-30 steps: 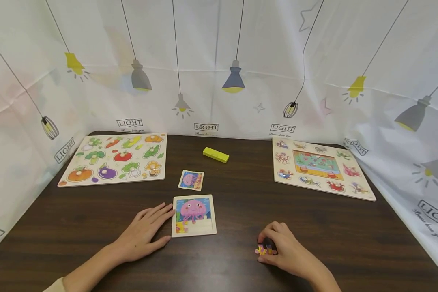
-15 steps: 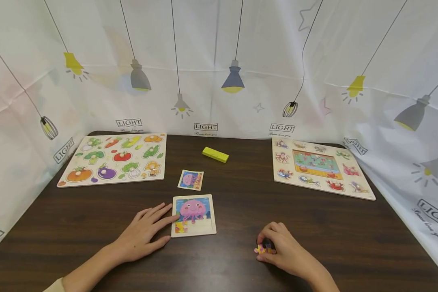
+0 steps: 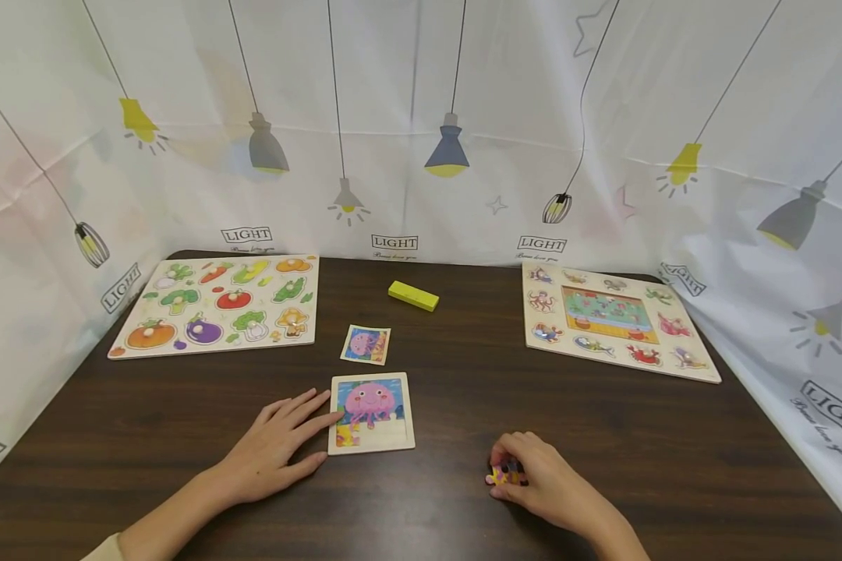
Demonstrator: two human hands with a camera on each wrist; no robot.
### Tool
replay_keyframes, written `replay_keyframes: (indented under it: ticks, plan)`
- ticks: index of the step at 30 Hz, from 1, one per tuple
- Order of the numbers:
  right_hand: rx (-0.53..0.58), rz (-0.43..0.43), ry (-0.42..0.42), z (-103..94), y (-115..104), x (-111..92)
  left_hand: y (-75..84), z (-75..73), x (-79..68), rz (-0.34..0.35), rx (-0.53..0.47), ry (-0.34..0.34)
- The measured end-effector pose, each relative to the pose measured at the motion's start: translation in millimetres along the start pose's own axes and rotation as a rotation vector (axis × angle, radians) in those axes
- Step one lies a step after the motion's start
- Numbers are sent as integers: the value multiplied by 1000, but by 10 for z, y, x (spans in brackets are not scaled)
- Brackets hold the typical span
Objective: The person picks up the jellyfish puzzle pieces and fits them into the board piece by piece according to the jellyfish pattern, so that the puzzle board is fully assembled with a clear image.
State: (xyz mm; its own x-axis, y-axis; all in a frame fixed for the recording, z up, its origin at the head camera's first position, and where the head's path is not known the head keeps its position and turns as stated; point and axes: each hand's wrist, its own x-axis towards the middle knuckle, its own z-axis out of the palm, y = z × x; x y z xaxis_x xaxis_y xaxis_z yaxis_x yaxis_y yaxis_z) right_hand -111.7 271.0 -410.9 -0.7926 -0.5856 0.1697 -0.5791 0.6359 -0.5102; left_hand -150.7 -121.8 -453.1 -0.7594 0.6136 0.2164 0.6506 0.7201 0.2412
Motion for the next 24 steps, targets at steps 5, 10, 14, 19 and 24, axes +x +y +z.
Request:
replay_keyframes:
  ticks: [5,10,14,19,24]
  plan:
    - [1,0,-4,3,-8,8,2,2,-3,-6,-1,1]
    - [71,18,-29,0,-18,22,0,1,-5,-9,-4,-3]
    - [129,70,-51,-3,-24,31,1,-2,-5,-13,-7,-7]
    - [140,103,-62,-4,-35,38,3,-5,-1,-18,-6,-14]
    - [141,66,-46,7,-43,40,2,-4,1,-16,-8,-15]
